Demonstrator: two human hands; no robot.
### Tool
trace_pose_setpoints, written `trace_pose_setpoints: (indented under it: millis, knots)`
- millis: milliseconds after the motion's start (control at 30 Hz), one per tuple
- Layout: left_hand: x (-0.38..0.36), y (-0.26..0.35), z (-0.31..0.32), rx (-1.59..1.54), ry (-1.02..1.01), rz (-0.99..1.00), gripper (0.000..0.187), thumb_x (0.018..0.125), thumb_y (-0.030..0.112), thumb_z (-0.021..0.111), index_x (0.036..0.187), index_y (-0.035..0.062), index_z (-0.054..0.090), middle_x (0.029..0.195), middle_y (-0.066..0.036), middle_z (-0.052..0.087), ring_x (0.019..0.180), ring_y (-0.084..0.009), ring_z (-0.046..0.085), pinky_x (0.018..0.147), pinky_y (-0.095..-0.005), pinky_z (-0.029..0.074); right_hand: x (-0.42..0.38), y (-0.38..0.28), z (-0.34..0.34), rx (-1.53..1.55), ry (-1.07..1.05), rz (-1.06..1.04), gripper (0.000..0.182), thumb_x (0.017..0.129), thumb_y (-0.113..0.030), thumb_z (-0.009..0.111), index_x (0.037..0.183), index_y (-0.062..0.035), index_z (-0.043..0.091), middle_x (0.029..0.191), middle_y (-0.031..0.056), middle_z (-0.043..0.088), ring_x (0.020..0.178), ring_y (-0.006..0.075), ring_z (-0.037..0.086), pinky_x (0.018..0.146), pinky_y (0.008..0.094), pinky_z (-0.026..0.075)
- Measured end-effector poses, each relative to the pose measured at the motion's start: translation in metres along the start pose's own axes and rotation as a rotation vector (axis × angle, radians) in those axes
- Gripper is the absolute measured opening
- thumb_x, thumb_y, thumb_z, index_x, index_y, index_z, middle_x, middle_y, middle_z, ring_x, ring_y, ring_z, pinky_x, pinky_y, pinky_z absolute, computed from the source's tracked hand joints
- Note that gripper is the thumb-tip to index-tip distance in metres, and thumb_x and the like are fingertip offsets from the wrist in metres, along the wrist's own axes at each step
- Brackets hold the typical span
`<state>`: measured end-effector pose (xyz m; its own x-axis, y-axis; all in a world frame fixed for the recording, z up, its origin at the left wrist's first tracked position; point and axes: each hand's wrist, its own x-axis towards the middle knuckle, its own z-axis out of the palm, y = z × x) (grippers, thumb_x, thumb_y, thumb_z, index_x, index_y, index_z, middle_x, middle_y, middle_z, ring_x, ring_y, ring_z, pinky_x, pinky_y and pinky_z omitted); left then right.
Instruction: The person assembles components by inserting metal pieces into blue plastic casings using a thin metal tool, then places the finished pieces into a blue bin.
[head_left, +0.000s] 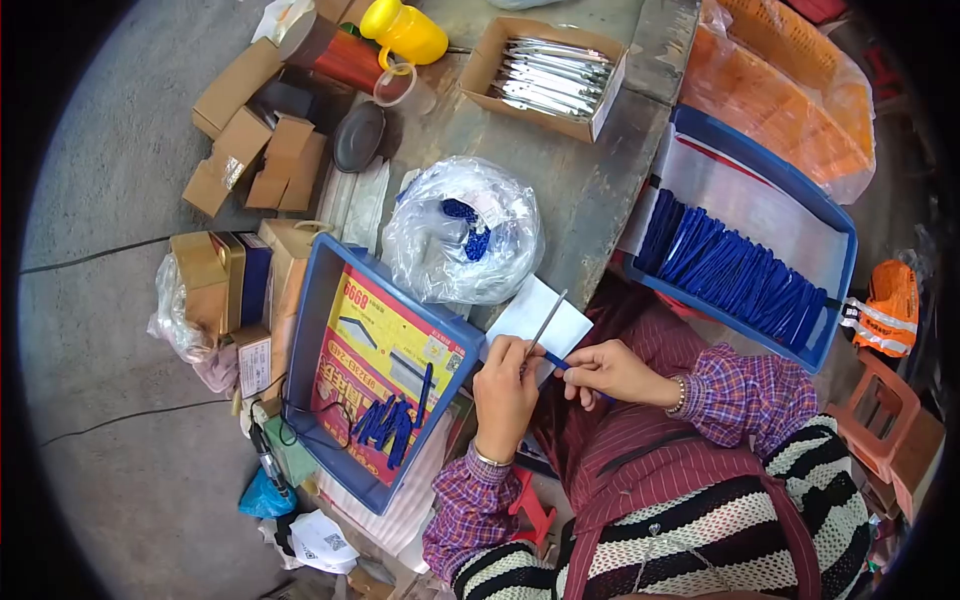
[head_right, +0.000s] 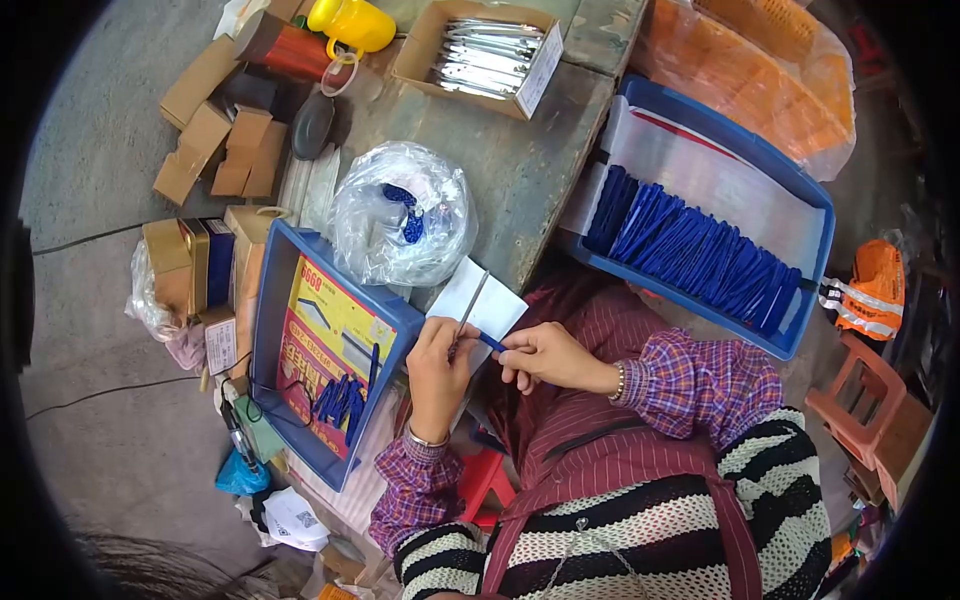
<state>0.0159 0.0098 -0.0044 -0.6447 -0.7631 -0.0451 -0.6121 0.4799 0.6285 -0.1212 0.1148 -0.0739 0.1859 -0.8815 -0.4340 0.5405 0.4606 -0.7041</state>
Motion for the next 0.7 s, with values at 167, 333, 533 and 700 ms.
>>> trace_pose_setpoints:
  millis: [167,333,533,700]
  knots:
    - [0.001,0.0035,0.0027,0.074,-0.051,0.024,0.007,0.076,-0.002,0.064,0.082,0.0005,0.062,0.081,-0.01,0.057,0.069,-0.0288,0.061,0.059,-0.0338,0.047,-0.0007,-0.0011,0.0005,0.012,0.004,0.007,0.021,0.091,-0.015,0.056,0.095,0.005,0.063,0.074,0.0079,0.066,0.056,0.0103,0.062,0.05,0.0224,0.051]
    - [-0.0041,0.0054,0.0055,0.192,-0.065,0.086,0.008,0.075,0.002,0.066,0.082,0.0042,0.062,0.082,-0.008,0.057,0.066,-0.0288,0.06,0.055,-0.036,0.047,0.001,0.0014,-0.0002,0.002,-0.003,0.008,0.021,0.091,-0.015,0.056,0.095,0.0043,0.063,0.074,0.008,0.066,0.056,0.0105,0.062,0.05,0.0225,0.051]
    - [-0.0054,0.0053,0.0043,0.333,-0.039,0.233,0.009,0.077,0.006,0.062,0.085,0.0077,0.059,0.084,-0.006,0.054,0.065,-0.0233,0.061,0.05,-0.0345,0.046,0.0001,-0.0026,0.0011,0.004,-0.014,0.047,0.02,0.093,-0.014,0.055,0.099,0.0038,0.062,0.077,0.0077,0.065,0.058,0.0105,0.06,0.052,0.0222,0.049]
    - [-0.0044,0.0058,0.0007,0.444,-0.108,0.347,0.017,0.074,0.008,0.06,0.09,0.0081,0.057,0.081,-0.005,0.049,0.067,-0.0189,0.057,0.051,-0.0299,0.047,0.0006,-0.0018,0.0021,-0.022,-0.013,0.011,0.019,0.093,-0.014,0.055,0.096,0.0036,0.063,0.076,0.0075,0.065,0.057,0.0106,0.061,0.051,0.0226,0.049]
